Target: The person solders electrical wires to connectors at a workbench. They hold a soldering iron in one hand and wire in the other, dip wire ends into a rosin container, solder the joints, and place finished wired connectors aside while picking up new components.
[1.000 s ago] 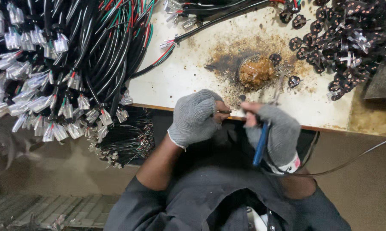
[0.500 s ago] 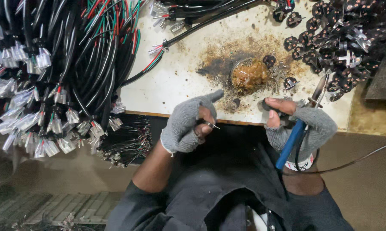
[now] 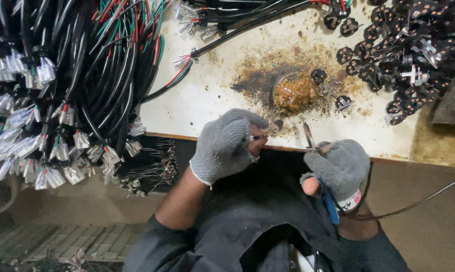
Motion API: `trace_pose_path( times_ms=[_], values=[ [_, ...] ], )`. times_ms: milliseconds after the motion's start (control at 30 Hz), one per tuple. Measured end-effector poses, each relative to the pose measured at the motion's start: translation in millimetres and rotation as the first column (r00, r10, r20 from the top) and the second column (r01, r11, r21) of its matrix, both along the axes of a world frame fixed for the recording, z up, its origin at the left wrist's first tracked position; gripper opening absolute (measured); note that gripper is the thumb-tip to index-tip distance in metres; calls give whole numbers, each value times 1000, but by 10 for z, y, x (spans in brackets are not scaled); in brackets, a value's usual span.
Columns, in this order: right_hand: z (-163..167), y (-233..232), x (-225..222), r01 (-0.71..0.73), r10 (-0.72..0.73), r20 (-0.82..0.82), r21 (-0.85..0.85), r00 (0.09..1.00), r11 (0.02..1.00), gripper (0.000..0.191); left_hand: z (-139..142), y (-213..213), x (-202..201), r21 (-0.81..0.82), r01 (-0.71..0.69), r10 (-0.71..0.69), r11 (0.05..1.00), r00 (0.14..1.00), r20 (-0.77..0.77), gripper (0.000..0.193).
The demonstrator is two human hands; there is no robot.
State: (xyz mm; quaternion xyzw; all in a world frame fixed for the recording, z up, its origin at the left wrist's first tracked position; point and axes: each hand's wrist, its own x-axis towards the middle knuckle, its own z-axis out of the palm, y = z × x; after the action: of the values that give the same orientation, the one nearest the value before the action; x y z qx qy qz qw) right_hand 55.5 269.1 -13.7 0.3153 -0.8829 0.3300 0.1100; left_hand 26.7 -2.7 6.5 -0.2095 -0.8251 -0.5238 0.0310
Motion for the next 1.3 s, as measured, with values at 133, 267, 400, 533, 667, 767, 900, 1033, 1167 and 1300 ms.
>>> trace_pose_path(
  times_ms=[133,267,400,533,667,767,900,1033,1167,1300],
  values=[
    [-15,-3,-18,-143,144,-4,-102,990,984,26,-64,0,-10,-81,69,-64,994,996,68,34],
    [40,-35,-64,-222,221,-21,-79,975,972,34,-105,-5,-2,-86,111,-107,990,993,49,50],
    [53,-69,-102,-253,252,-19,-62,967,965,34,-122,7,11,-86,119,-112,989,991,75,57],
    [56,-69,-126,-266,264,-62,-17,962,964,30,-129,39,4,-155,112,-107,981,993,44,56],
    [69,-66,-128,-251,251,-10,-6,968,968,22,-118,49,2,-191,112,-107,975,994,37,50],
    [81,-71,-106,-205,202,70,29,977,978,19,-117,73,0,-186,101,-98,977,995,28,45],
    [86,-80,-73,-79,52,347,63,936,995,27,-125,123,2,-221,-38,24,974,998,-66,37],
    [86,-90,-62,-72,37,349,87,936,994,28,-122,83,-5,-151,105,-105,983,994,5,44],
    [100,-107,-63,-27,-27,446,114,895,993,30,-109,112,-3,-224,-10,1,974,999,-42,34],
    [126,-124,-74,-77,46,321,83,946,994,30,-76,103,-11,-160,25,-31,987,999,-31,39]
  ],
)
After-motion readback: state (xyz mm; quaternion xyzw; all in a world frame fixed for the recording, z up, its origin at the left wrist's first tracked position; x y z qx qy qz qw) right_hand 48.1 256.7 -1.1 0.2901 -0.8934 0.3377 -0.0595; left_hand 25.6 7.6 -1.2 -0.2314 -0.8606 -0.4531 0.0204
